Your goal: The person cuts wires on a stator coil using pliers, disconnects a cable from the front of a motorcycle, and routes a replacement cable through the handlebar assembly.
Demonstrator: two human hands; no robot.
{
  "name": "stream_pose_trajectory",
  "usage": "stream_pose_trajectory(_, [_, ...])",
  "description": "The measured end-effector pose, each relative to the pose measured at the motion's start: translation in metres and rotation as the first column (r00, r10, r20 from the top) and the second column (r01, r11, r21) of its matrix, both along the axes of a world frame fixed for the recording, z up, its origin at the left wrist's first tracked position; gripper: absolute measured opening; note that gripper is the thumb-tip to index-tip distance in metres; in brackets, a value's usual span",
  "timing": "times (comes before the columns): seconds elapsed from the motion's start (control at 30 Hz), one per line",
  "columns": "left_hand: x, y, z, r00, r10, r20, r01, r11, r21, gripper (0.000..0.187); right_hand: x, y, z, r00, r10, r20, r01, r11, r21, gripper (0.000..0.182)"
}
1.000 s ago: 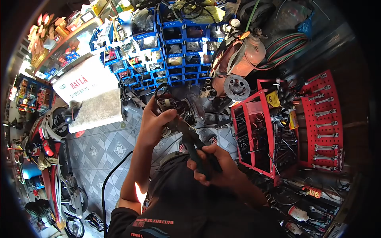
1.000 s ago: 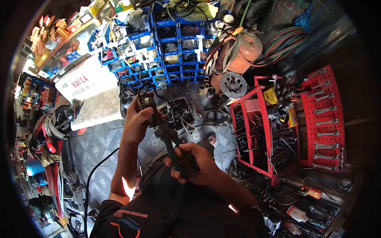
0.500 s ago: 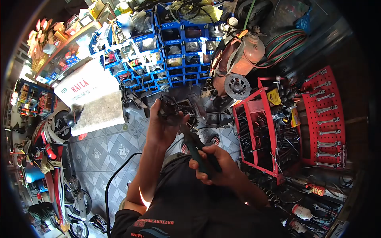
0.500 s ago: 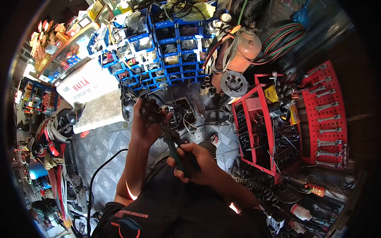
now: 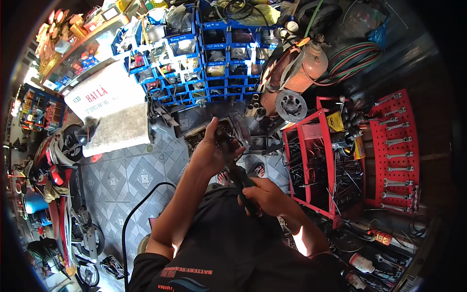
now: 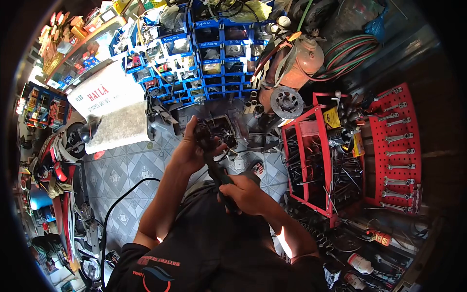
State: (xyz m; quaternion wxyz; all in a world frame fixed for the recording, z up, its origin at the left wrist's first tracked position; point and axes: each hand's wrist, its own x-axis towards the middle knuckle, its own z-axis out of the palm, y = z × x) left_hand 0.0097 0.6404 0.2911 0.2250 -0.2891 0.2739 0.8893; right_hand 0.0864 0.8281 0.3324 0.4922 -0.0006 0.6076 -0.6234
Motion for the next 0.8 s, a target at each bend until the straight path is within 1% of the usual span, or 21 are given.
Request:
stream_pose_trajectory(0.03, [0.000, -0.001, 0.002, 0.998, -0.059, -0.010, 0.059, 0.998, 0.036, 0.056, 0.000, 0.001, 0.001, 1.000, 0.000, 0.000, 0.000, 1.000, 0.002, 0.024])
stream_pose_trajectory(0.1, [-0.002, -0.003, 0.006, 0.983, -0.178, -0.043, 0.182, 0.978, 0.105, 0.058, -0.002, 0.004, 0.004, 0.992, -0.064, 0.111, 0.071, 0.996, -0.060, 0.024])
stream_pose_trajectory(0.13, [-0.001, -0.006, 0.006, 0.983, -0.178, -0.048, 0.182, 0.977, 0.106, 0.058, -0.003, 0.006, 0.006, 0.982, -0.092, 0.165, 0.108, 0.990, -0.087, 0.024])
stream_pose_trajectory(0.17, [0.001, -0.011, 0.006, 0.970, -0.229, -0.083, 0.239, 0.960, 0.143, 0.057, -0.003, 0.009, 0.009, 0.982, -0.093, 0.162, 0.108, 0.990, -0.086, 0.024])
stream_pose_trajectory(0.23, [0.009, -0.017, 0.007, 0.934, -0.321, -0.154, 0.349, 0.914, 0.208, 0.055, -0.002, 0.016, 0.015, 0.959, -0.161, 0.232, 0.212, 0.953, -0.215, 0.025])
stream_pose_trajectory(0.27, [0.012, -0.017, 0.010, 0.935, -0.321, -0.154, 0.348, 0.914, 0.208, 0.055, -0.001, 0.018, 0.018, 0.944, -0.189, 0.270, 0.264, 0.924, -0.276, 0.026])
stream_pose_trajectory(0.3, [0.016, -0.017, 0.016, 0.927, -0.334, -0.170, 0.362, 0.916, 0.175, 0.053, 0.001, 0.019, 0.021, 0.944, -0.189, 0.270, 0.263, 0.925, -0.275, 0.026])
stream_pose_trajectory(0.37, [0.021, -0.015, 0.027, 0.910, -0.361, -0.206, 0.388, 0.915, 0.112, 0.048, 0.003, 0.021, 0.027, 0.925, -0.216, 0.314, 0.325, 0.878, -0.351, 0.028])
stream_pose_trajectory(0.4, [0.023, -0.013, 0.027, 0.910, -0.358, -0.211, 0.387, 0.915, 0.116, 0.048, 0.004, 0.022, 0.031, 0.914, -0.228, 0.335, 0.354, 0.852, -0.385, 0.029])
stream_pose_trajectory(0.43, [0.025, -0.012, 0.027, 0.918, -0.337, -0.211, 0.367, 0.922, 0.124, 0.047, 0.005, 0.023, 0.037, 0.916, -0.227, 0.331, 0.350, 0.856, -0.381, 0.029])
stream_pose_trajectory(0.53, [0.030, -0.008, 0.028, 0.934, -0.286, -0.215, 0.320, 0.936, 0.145, 0.043, 0.009, 0.022, 0.055, 0.868, -0.319, 0.381, 0.459, 0.808, -0.371, 0.031])
stream_pose_trajectory(0.57, [0.032, -0.007, 0.030, 0.936, -0.278, -0.215, 0.305, 0.947, 0.103, 0.042, 0.011, 0.023, 0.057, 0.871, -0.315, 0.377, 0.453, 0.812, -0.368, 0.031])
stream_pose_trajectory(0.63, [0.035, -0.005, 0.037, 0.940, -0.263, -0.215, 0.274, 0.962, 0.019, 0.039, 0.018, 0.024, 0.058, 0.857, -0.360, 0.368, 0.492, 0.783, -0.380, 0.032])
stream_pose_trajectory(0.7, [0.037, -0.003, 0.045, 0.944, -0.248, -0.218, 0.264, 0.963, 0.047, 0.037, 0.021, 0.025, 0.058, 0.851, -0.381, 0.362, 0.508, 0.771, -0.384, 0.032])
stream_pose_trajectory(0.8, [0.041, -0.001, 0.058, 0.949, -0.229, -0.219, 0.256, 0.961, 0.102, 0.034, 0.024, 0.026, 0.056, 0.855, -0.361, 0.373, 0.508, 0.724, -0.466, 0.032])
